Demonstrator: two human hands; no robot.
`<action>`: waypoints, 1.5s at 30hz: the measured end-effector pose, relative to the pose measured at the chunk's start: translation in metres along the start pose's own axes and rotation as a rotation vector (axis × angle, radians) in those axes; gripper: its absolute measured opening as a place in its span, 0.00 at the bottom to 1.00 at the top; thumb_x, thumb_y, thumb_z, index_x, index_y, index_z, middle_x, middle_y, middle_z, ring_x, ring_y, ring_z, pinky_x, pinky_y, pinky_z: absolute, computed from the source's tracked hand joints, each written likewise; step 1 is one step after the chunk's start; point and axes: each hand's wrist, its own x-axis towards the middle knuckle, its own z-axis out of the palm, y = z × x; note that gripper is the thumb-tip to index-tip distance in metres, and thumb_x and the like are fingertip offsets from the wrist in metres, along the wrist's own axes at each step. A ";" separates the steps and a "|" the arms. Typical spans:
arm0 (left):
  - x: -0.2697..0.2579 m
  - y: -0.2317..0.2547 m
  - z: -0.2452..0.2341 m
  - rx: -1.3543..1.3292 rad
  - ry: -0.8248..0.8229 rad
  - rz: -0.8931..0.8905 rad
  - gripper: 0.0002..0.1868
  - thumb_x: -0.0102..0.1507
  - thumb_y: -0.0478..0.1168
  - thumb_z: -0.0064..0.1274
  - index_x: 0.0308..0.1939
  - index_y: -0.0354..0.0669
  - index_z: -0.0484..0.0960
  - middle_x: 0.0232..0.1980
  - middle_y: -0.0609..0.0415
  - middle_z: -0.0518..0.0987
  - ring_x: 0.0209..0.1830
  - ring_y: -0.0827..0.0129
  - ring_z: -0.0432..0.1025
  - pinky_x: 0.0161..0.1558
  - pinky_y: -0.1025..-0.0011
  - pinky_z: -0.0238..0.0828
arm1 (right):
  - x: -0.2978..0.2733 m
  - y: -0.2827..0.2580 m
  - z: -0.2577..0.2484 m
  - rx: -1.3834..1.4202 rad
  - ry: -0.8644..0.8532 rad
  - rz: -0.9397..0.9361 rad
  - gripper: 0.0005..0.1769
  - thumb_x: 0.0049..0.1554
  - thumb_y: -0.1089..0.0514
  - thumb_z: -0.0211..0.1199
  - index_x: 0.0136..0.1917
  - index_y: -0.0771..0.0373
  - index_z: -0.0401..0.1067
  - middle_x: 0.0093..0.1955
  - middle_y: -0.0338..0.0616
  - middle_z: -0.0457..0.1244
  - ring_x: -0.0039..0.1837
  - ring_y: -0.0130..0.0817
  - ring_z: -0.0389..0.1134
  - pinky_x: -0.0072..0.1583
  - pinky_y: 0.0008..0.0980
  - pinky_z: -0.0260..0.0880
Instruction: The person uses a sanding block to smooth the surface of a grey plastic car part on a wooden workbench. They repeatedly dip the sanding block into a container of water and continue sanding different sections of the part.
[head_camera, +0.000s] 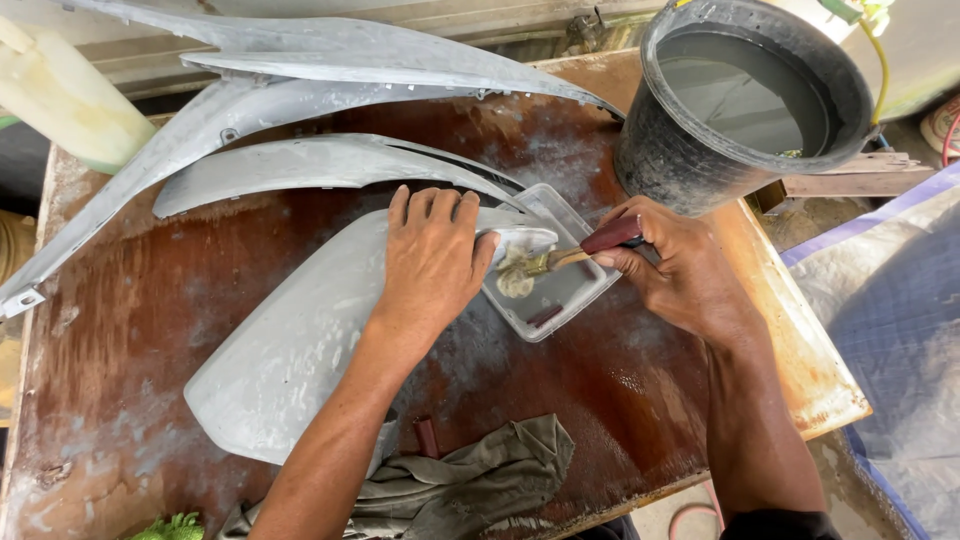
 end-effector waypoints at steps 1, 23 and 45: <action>0.003 0.003 0.000 -0.002 -0.002 0.003 0.25 0.64 0.54 0.56 0.56 0.39 0.80 0.47 0.46 0.76 0.56 0.51 0.71 0.67 0.44 0.54 | -0.001 0.003 -0.001 -0.001 0.002 0.003 0.04 0.59 0.64 0.67 0.46 0.66 0.74 0.45 0.52 0.69 0.47 0.49 0.73 0.51 0.43 0.71; 0.012 0.048 -0.035 -0.160 -0.221 0.028 0.24 0.58 0.42 0.66 0.55 0.34 0.81 0.57 0.35 0.75 0.66 0.44 0.66 0.71 0.40 0.50 | -0.015 0.093 0.001 -0.289 -0.198 0.566 0.24 0.61 0.43 0.67 0.45 0.69 0.72 0.41 0.59 0.65 0.46 0.48 0.68 0.49 0.52 0.64; -0.064 0.049 -0.087 -0.293 -0.013 -0.064 0.26 0.63 0.41 0.57 0.62 0.30 0.76 0.74 0.38 0.63 0.77 0.45 0.56 0.76 0.43 0.48 | 0.094 0.067 0.075 -0.104 -0.153 0.088 0.27 0.67 0.44 0.48 0.67 0.67 0.70 0.67 0.56 0.64 0.58 0.44 0.70 0.53 0.39 0.75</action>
